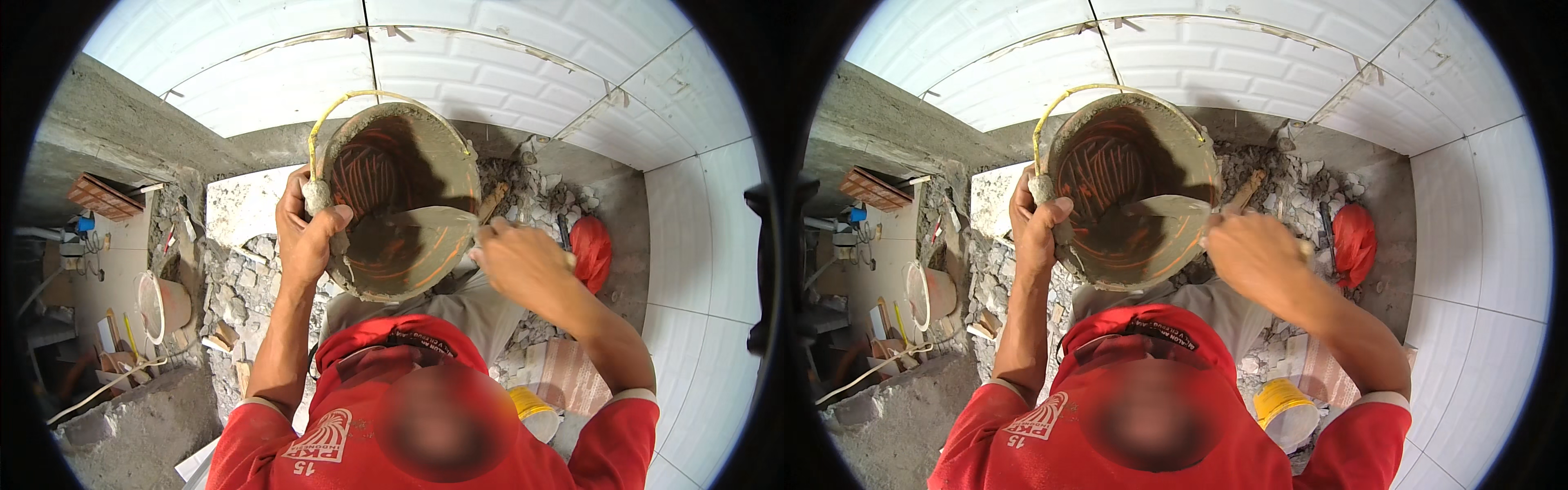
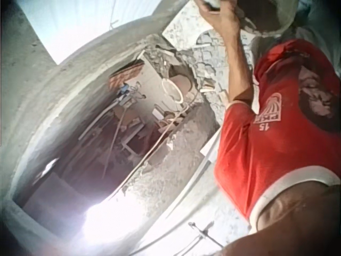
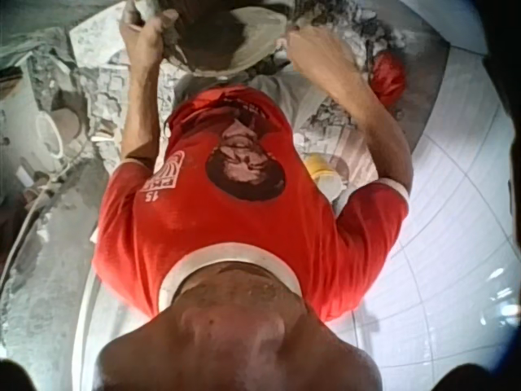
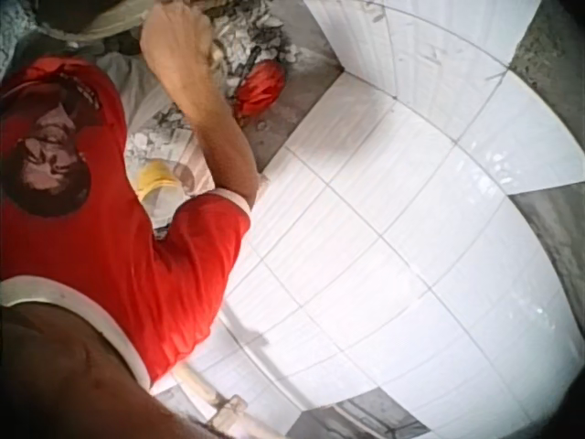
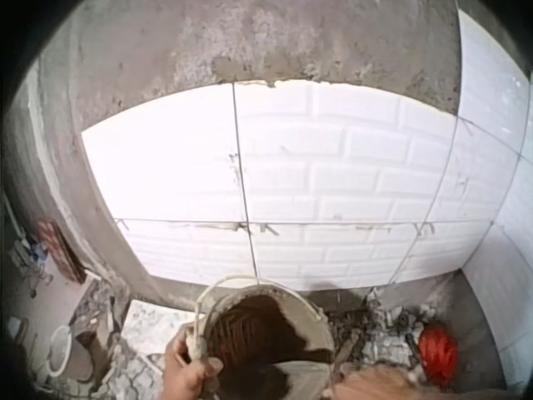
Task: The person scoops cement from a bucket with a trowel and applies it to the wall above installed white tiles, smoothing the surface to fill gaps and level the area.
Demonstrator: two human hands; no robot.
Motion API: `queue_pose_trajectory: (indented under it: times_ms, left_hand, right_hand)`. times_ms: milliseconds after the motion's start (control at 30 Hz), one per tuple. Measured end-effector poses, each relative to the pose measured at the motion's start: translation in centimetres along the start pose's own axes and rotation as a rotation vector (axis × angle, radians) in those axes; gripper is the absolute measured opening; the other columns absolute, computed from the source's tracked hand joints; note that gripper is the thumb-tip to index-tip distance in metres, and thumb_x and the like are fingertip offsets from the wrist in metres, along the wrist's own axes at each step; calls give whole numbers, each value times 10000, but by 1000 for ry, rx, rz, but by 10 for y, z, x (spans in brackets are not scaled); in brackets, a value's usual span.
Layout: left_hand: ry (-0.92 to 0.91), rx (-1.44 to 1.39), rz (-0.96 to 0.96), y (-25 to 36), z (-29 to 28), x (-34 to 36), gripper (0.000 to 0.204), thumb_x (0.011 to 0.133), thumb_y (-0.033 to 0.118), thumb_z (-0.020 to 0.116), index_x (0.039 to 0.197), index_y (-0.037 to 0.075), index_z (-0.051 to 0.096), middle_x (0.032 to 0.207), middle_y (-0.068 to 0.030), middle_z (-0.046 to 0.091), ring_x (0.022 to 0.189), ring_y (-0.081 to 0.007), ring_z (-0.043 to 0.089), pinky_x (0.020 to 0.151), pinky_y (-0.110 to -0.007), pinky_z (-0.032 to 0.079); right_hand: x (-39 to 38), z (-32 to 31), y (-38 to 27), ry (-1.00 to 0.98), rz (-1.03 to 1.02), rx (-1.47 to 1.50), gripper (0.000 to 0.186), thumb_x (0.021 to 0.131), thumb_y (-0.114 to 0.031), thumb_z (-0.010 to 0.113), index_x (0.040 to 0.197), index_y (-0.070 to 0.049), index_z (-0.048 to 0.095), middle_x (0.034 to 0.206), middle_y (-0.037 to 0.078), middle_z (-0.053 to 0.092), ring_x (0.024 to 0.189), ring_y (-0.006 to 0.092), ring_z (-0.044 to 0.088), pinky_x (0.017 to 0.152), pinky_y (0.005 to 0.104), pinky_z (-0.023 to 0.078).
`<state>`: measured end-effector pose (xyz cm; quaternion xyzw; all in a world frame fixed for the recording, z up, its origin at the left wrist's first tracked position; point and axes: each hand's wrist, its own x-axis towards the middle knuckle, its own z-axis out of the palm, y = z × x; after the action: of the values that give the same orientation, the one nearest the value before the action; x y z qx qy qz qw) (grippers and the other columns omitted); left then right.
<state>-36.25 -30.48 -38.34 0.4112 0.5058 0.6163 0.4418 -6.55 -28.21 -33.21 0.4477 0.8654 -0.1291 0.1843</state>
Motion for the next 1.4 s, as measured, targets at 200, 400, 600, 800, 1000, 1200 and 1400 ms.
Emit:
queue_pose_trajectory:
  times_ms: [200,400,600,800,1000,1200,1400]
  left_hand:
    - [-5,-2,-4,-1,1,-6,550,717,73,699,1256,-23,649,1016,-14,665,891,-98,582,850,-263,489]
    - [16,-4,13,-3,0,-8,537,712,97,715,1235,-10,654,1015,-8,653,913,-106,578,875,-275,482]
    - [44,34,32,-4,7,-11,521,716,97,715,1224,-6,661,982,7,637,889,-99,570,861,-268,478]
    - [94,-48,-17,-13,-16,-3,529,735,123,723,1246,1,661,996,-5,668,851,-103,591,800,-266,491]
    - [134,-79,-17,-16,-34,-1,651,759,171,717,1371,-7,589,1194,-125,708,1022,-242,715,906,-378,596]
    - [118,-143,-21,-8,-22,9,520,741,96,651,1247,-21,640,1108,-72,700,962,-176,663,904,-351,562]
    - [67,-95,-12,-11,-17,15,499,722,92,686,1211,-5,655,1035,-34,690,888,-136,635,808,-287,519]
  right_hand:
    - [42,31,-24,93,-99,-95,239,952,-135,618,1007,71,726,997,253,746,861,388,774,716,465,634]
    - [36,38,-33,102,-241,54,194,891,-97,622,851,39,755,887,269,745,820,402,773,726,480,629]
    - [40,29,-30,-61,-266,365,319,967,-193,621,832,78,721,773,273,706,781,447,736,713,502,598]
    - [35,15,21,-494,-104,941,386,1033,-335,629,973,31,734,783,132,695,624,230,657,592,357,545]
    - [-20,-16,92,-254,-1,1330,373,1052,-294,608,1204,29,717,933,86,689,753,138,635,637,319,532]
    - [-84,-84,165,657,2,1219,417,960,-55,563,1341,103,629,1002,115,732,780,141,635,678,317,529]
    - [-89,-156,208,1389,126,224,407,927,-62,661,1307,82,636,1011,149,687,844,260,676,784,371,543]
